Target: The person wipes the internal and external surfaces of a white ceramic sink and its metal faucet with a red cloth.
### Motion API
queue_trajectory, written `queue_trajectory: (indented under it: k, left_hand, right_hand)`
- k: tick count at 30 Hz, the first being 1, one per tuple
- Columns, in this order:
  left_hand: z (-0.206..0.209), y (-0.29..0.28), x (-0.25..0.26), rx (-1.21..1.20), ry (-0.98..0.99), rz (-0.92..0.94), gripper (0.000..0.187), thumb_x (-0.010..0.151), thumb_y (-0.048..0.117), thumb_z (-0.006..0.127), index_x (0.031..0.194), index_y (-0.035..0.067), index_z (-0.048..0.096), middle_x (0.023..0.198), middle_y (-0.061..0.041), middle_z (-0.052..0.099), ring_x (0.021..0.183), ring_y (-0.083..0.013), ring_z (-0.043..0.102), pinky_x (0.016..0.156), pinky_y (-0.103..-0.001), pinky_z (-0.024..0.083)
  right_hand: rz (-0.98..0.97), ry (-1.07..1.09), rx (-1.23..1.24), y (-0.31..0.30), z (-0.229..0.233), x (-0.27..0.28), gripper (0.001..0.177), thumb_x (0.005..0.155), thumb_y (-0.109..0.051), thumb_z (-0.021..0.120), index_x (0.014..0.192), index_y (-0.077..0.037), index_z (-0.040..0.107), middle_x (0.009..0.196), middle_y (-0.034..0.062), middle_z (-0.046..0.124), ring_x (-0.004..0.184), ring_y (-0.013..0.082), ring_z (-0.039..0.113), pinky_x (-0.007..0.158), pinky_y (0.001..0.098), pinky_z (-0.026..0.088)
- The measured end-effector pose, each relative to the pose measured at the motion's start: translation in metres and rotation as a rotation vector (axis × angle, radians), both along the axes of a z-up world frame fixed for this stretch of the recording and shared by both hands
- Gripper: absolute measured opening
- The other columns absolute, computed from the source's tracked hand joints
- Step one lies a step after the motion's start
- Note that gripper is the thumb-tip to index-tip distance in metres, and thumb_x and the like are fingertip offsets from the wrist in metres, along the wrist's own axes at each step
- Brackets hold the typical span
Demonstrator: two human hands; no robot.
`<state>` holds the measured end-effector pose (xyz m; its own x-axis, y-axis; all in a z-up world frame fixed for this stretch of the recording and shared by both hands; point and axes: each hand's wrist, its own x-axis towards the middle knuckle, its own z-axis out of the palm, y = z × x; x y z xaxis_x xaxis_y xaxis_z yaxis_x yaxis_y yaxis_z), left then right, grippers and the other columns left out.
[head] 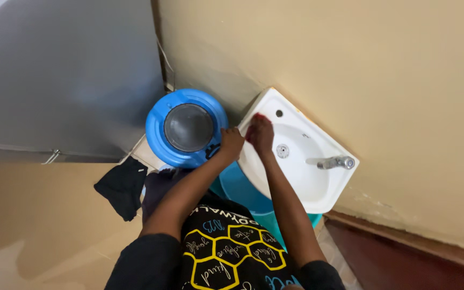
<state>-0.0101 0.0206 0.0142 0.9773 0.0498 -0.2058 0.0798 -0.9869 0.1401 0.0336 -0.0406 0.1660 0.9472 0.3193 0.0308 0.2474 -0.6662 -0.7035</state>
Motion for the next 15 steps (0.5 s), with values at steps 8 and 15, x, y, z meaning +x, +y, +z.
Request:
queue_trajectory:
  k: [8,15]
  left_hand:
    - [0.002,0.0,-0.003,-0.015,-0.01,-0.01,0.057,0.062,0.029,0.09,0.113,0.007,0.074,0.127,-0.02,0.06,0.114,-0.0383,0.059,0.105,-0.062,0.038]
    - [-0.018,-0.007,0.002,-0.008,-0.042,0.02,0.066,0.064,0.029,0.086,0.121,-0.001,0.071,0.129,-0.023,0.059,0.115,-0.041,0.057,0.102,-0.065,0.036]
  right_hand:
    - [-0.134,0.604,0.601,0.0,0.002,0.01,0.009,0.096,-0.013,0.062,0.093,-0.006,0.067,0.071,0.0148,0.06,0.059,0.0297,0.056,0.052,0.0367,0.044]
    - [-0.085,-0.297,0.22,0.005,-0.023,0.041,0.019,0.104,-0.016,0.056,0.095,-0.004,0.068,0.081,0.0135,0.065,0.071,0.0269,0.061,0.065,0.035,0.048]
